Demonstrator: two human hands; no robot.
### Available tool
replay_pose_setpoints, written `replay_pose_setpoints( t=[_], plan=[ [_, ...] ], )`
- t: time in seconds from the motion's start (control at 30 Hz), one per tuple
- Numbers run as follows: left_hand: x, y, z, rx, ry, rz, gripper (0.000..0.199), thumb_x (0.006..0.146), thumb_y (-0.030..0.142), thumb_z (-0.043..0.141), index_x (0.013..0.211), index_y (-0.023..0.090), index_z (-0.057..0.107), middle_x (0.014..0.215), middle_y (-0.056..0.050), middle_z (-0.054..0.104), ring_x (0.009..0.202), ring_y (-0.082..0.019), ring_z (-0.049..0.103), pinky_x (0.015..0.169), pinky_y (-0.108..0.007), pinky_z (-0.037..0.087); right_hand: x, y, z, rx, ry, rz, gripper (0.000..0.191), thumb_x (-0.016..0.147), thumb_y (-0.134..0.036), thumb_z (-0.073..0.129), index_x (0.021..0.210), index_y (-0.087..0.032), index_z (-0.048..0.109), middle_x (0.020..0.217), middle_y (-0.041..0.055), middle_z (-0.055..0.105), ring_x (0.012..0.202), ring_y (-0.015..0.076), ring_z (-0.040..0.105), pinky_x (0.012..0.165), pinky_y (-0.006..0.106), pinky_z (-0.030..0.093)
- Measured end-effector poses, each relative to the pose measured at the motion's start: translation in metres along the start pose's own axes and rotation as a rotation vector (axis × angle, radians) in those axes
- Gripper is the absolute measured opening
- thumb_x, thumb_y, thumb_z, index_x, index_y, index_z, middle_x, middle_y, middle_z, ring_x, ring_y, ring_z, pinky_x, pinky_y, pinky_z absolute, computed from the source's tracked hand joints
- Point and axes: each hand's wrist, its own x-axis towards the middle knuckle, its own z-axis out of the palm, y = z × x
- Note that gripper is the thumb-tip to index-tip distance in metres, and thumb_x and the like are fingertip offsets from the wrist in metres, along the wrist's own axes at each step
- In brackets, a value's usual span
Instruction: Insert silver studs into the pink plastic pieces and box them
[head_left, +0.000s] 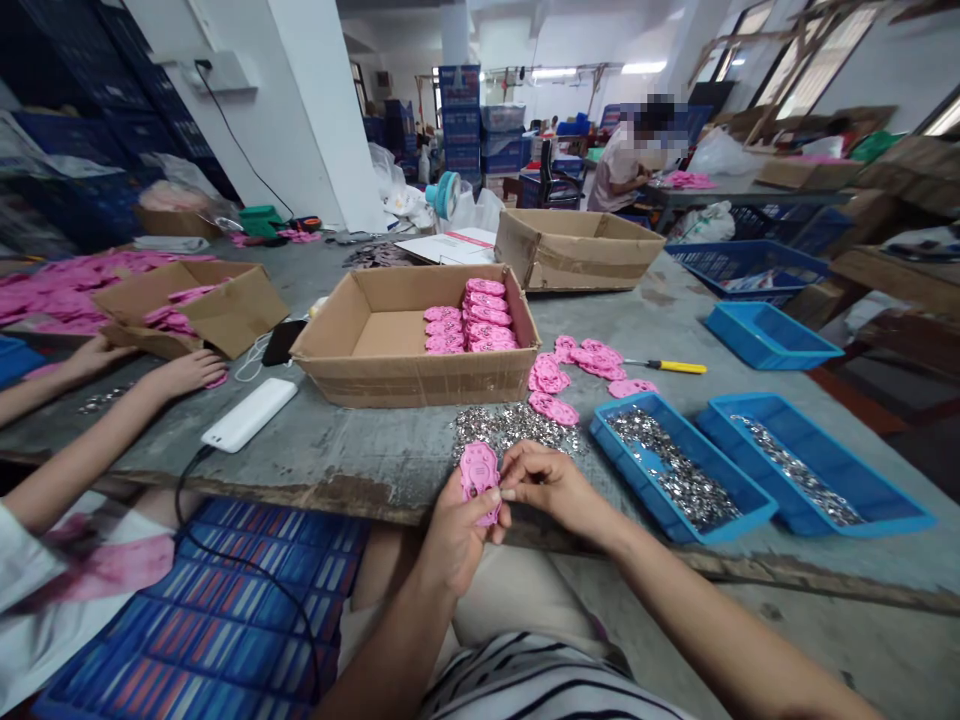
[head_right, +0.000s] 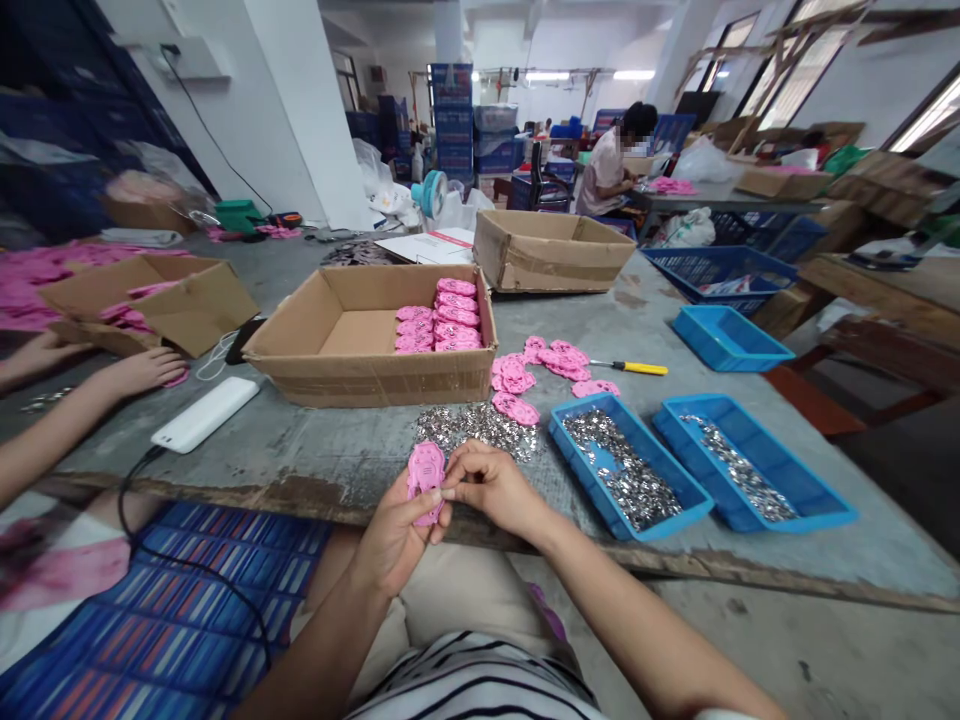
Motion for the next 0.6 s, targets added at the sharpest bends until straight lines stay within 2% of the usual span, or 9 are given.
replay_pose_setpoints(
  t=[0.1, 0.17, 0.27, 0.33, 0.43, 0.5, 0.6],
  plan=[
    [0.001, 0.001, 0.002, -0.006, 0.003, -0.008, 0.043, 0.058, 0.024, 0.077, 0.092, 0.017, 0.052, 0.067, 0.005, 0.055, 0.047, -0.006, 0.049, 0.037, -0.016, 0.03, 0.001, 0.001, 0.0, 0.039, -0.011, 0.036, 0.032, 0.068, -0.05, 0.076, 0.061, -0.02, 0.067, 0.079, 0.0026, 0.061, 0.073, 0.0144, 0.055, 0.069, 0.029, 0.044],
    [0.001, 0.003, 0.004, 0.003, 0.046, 0.034, 0.042, 0.057, 0.023, 0.076, 0.09, 0.018, 0.051, 0.065, 0.006, 0.054, 0.046, -0.006, 0.048, 0.037, -0.016, 0.03, 0.001, 0.002, 0.003, 0.07, 0.015, 0.072, 0.031, 0.067, -0.049, 0.076, 0.065, -0.019, 0.067, 0.079, 0.0019, 0.061, 0.07, 0.0132, 0.054, 0.067, 0.029, 0.043],
    [0.002, 0.005, 0.007, 0.062, 0.138, 0.181, 0.037, 0.058, 0.022, 0.074, 0.084, 0.019, 0.048, 0.065, 0.007, 0.054, 0.046, -0.006, 0.049, 0.036, -0.016, 0.032, 0.001, 0.003, 0.011, 0.17, 0.079, 0.168, 0.034, 0.066, -0.049, 0.076, 0.073, -0.018, 0.064, 0.07, -0.0007, 0.061, 0.065, 0.0128, 0.054, 0.066, 0.029, 0.043],
    [0.003, 0.004, 0.007, 0.146, 0.199, 0.289, 0.036, 0.059, 0.02, 0.072, 0.084, 0.02, 0.047, 0.068, 0.006, 0.057, 0.046, -0.006, 0.049, 0.036, -0.016, 0.033, 0.002, 0.002, 0.015, 0.199, 0.104, 0.217, 0.033, 0.067, -0.048, 0.075, 0.072, -0.018, 0.061, 0.063, -0.0019, 0.06, 0.063, 0.0131, 0.054, 0.065, 0.028, 0.042],
    [0.003, 0.002, 0.006, 0.248, 0.261, 0.369, 0.039, 0.06, 0.019, 0.072, 0.089, 0.021, 0.046, 0.071, 0.005, 0.058, 0.046, -0.006, 0.05, 0.037, -0.016, 0.034, 0.003, -0.003, 0.016, 0.159, 0.113, 0.238, 0.031, 0.065, -0.044, 0.076, 0.065, -0.018, 0.06, 0.062, -0.0016, 0.06, 0.062, 0.0128, 0.053, 0.065, 0.028, 0.04],
    [0.002, 0.0, 0.006, 0.235, 0.235, 0.416, 0.043, 0.061, 0.024, 0.076, 0.093, 0.022, 0.046, 0.076, 0.004, 0.06, 0.051, -0.007, 0.053, 0.042, -0.018, 0.038, 0.005, -0.006, 0.017, 0.177, 0.125, 0.248, 0.03, 0.063, -0.042, 0.077, 0.062, -0.018, 0.061, 0.063, -0.0012, 0.06, 0.064, 0.0133, 0.053, 0.066, 0.029, 0.041],
    [0.001, -0.001, 0.007, 0.104, 0.13, 0.5, 0.047, 0.068, 0.05, 0.072, 0.099, 0.025, 0.047, 0.091, -0.001, 0.062, 0.071, -0.013, 0.059, 0.059, -0.024, 0.047, 0.004, -0.01, 0.019, 0.217, 0.22, 0.21, 0.028, 0.063, -0.041, 0.077, 0.059, -0.018, 0.062, 0.078, 0.0021, 0.061, 0.08, 0.0172, 0.057, 0.078, 0.032, 0.044]
  ],
)
